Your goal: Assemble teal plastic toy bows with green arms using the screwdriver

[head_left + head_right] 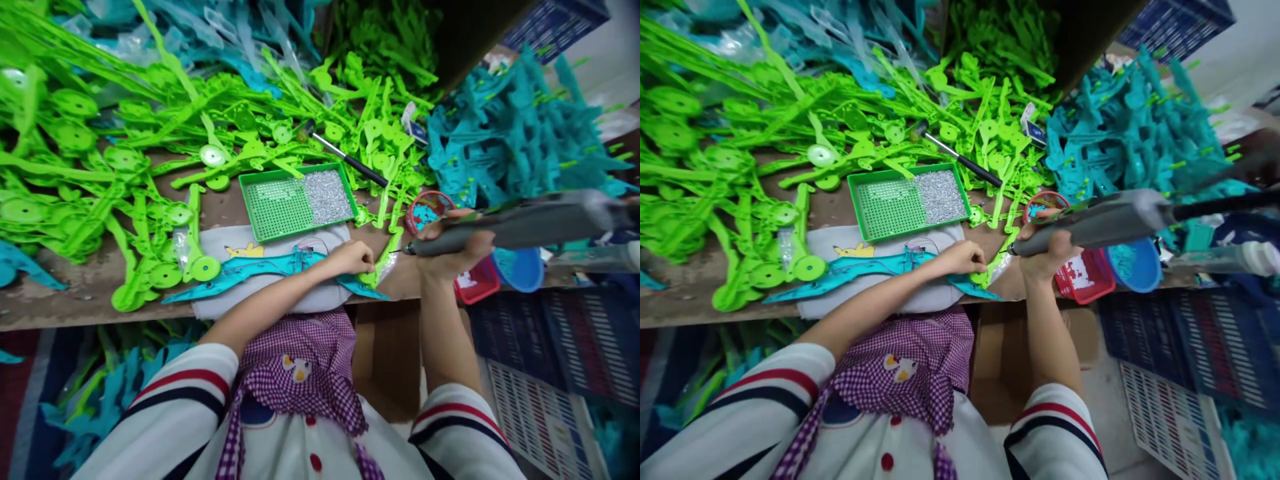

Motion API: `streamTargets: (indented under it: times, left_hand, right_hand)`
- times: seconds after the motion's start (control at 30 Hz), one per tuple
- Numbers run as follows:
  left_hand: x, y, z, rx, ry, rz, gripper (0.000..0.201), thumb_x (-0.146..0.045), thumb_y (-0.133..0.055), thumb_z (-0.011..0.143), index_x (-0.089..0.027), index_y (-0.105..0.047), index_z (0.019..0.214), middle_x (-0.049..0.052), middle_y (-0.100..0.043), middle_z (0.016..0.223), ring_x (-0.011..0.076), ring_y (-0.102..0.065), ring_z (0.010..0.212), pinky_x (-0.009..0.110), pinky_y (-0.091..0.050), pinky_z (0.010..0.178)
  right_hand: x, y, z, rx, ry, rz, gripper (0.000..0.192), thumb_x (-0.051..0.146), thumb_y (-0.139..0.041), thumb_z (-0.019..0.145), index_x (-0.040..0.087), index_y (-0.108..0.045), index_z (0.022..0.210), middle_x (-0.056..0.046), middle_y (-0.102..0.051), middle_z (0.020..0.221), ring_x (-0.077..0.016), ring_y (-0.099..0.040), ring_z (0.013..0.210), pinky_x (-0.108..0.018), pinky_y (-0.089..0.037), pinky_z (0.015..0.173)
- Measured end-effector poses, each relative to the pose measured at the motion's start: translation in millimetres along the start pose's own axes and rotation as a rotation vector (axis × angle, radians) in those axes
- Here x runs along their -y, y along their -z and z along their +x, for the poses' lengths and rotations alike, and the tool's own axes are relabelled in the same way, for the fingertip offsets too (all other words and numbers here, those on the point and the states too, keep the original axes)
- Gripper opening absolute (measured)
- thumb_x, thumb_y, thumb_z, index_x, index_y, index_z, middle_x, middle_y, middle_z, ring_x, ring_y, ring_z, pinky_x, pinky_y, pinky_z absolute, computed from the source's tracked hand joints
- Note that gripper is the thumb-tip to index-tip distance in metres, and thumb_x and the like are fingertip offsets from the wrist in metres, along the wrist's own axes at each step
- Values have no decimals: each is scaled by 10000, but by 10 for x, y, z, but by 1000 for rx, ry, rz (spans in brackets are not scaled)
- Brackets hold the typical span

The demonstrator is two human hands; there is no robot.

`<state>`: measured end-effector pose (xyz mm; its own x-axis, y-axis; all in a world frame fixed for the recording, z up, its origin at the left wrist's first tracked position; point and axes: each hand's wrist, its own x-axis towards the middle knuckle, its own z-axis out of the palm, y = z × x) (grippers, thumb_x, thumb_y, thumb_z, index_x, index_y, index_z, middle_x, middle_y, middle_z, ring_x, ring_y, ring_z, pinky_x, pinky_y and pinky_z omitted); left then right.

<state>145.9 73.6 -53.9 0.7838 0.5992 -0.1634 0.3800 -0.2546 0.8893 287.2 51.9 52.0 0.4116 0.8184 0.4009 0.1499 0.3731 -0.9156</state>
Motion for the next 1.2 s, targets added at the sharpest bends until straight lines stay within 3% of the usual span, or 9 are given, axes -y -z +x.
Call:
streamTargets:
  times: [0.13, 0.33, 0.47, 0.73, 1.2]
  left_hand:
    - [-39, 24, -6, -47, 27, 36, 99, -270, -722, 832, -205, -788, 867, 16, -751, 835, 148, -640, 760, 265, -413, 688]
    - [-92, 39, -45, -36, 35, 54, 117, -252, -722, 834, -166, -789, 876, 25, -743, 799, 135, -614, 709, 259, -377, 648]
    - [-100, 48, -50, -45, 50, 23, 119, -246, -730, 829, -147, -783, 867, 22, -734, 777, 126, -596, 688, 253, -369, 634]
    - [-103, 39, -50, -51, 68, -7, 113, -248, -733, 831, -141, -771, 836, 15, -717, 740, 120, -587, 671, 251, -366, 627]
    - [-100, 38, -49, -53, 54, 0, 106, -248, -725, 828, -151, -768, 841, 24, -728, 779, 130, -599, 697, 253, -390, 654]
  right_hand:
    - [-173, 76, -117, -174, 140, 34, 519, 784, -604, 668, 270, -576, 738, 90, -363, 438, -116, -364, 305, -276, -305, 317]
    - [-288, 124, -149, -211, 129, 115, 370, 630, -633, 735, 275, -625, 838, 78, -445, 474, -142, -458, 338, -266, -338, 321]
    - [-368, 169, -132, -234, 119, 62, 462, 679, -603, 736, 257, -651, 919, 76, -461, 491, -136, -473, 359, -262, -369, 357]
    - [-384, 175, -157, -181, 99, 80, 413, 662, -653, 717, 261, -594, 794, 66, -504, 540, -119, -486, 383, -254, -361, 367]
    - [-431, 191, -172, -116, 80, 98, 454, 678, -688, 705, 233, -629, 772, 73, -526, 491, -114, -524, 379, -234, -381, 378]
